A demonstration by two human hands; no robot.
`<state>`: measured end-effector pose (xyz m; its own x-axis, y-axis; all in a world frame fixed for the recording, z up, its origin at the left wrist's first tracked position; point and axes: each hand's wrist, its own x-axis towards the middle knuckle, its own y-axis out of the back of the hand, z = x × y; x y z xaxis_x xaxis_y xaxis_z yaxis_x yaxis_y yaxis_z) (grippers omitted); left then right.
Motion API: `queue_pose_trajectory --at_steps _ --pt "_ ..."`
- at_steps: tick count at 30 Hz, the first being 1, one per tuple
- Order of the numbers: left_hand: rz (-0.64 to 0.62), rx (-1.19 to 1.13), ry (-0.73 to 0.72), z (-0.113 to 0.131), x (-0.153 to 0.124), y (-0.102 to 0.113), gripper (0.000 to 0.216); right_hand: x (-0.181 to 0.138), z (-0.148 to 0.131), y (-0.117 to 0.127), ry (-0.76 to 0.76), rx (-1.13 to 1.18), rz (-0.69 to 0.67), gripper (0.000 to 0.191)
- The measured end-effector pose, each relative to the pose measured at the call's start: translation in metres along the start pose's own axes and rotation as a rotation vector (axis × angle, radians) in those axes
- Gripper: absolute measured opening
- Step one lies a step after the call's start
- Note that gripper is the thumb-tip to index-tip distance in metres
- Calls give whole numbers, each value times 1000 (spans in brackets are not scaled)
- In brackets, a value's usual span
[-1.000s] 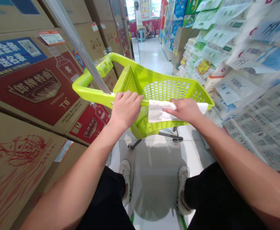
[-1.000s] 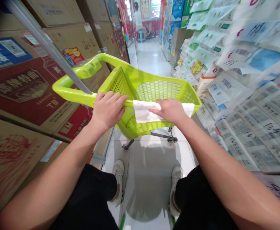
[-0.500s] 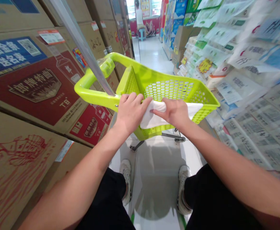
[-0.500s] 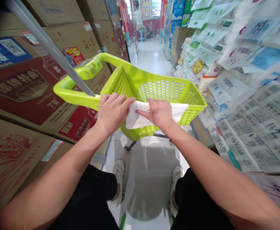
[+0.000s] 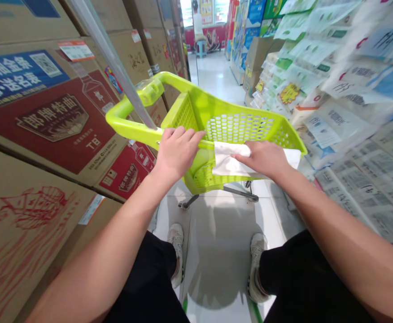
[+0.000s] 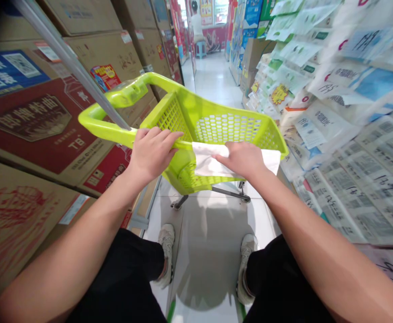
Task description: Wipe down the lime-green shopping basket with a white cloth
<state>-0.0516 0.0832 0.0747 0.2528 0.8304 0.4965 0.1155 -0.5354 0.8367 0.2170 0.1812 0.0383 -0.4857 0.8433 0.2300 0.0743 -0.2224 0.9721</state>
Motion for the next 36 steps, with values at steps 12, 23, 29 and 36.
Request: queue_pose_trajectory --at_steps 12,23,29,36 --pt "53 -70 -12 17 2 -11 35 4 -46 1 -21 62 149 68" --pt "49 -59 -72 -7 -3 -6 46 11 -60 18 31 104 -8 75" --pt "39 -74 -53 -36 -15 -8 47 -9 -13 16 34 14 -95 77" --pt "96 -223 142 -51 -17 -24 40 -21 4 24 39 -85 -233 59"
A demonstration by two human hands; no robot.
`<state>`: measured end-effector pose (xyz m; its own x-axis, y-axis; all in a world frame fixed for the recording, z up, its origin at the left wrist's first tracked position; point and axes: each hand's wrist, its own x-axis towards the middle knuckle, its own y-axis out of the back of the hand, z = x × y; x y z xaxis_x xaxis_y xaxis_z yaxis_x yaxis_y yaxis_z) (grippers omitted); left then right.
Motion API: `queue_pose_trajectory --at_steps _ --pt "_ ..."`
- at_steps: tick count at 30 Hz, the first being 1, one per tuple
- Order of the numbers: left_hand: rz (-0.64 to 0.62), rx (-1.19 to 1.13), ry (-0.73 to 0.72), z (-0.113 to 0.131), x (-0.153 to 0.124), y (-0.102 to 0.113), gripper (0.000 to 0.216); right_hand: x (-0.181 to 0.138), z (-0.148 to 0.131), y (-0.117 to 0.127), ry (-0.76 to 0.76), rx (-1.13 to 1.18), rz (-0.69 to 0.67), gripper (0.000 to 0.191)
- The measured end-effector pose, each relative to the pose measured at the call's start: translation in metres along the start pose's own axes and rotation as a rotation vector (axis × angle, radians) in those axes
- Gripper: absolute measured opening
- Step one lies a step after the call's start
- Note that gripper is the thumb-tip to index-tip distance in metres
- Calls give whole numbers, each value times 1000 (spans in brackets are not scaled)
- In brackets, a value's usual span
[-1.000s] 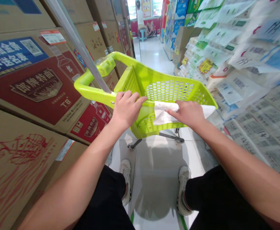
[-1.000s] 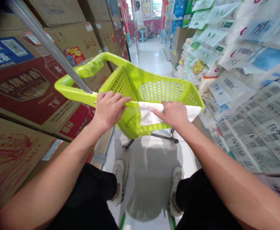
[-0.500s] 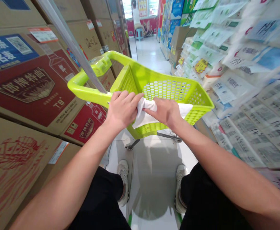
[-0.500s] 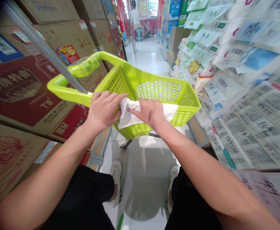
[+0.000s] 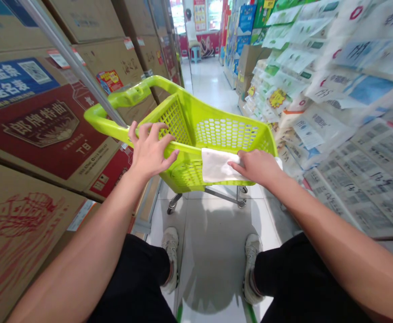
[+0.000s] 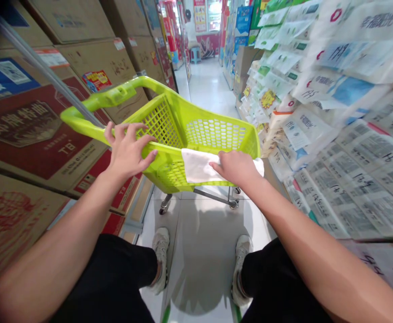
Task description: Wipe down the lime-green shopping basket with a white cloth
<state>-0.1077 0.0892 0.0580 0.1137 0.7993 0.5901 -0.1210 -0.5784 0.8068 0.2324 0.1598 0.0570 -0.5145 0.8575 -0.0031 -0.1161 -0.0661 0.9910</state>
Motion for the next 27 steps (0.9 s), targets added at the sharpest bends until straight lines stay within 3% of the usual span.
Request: queue_pose_trajectory --at_steps 5,11,15,18,23,27 --pt "38 -74 215 -5 4 -17 52 -15 -27 9 79 25 -26 50" --pt "137 -133 500 0 7 -46 75 -26 -31 18 185 96 -13 70" --pt "-31 -330 443 19 3 -56 70 -26 -17 19 207 133 -146 76" --pt "-99 -451 395 28 2 -57 63 -27 -18 14 265 313 -227 60" --pt "-100 -503 407 21 8 -51 34 -29 -43 2 366 556 -149 39" --pt "-31 -527 471 11 11 -48 23 -27 -54 1 271 511 -10 34"
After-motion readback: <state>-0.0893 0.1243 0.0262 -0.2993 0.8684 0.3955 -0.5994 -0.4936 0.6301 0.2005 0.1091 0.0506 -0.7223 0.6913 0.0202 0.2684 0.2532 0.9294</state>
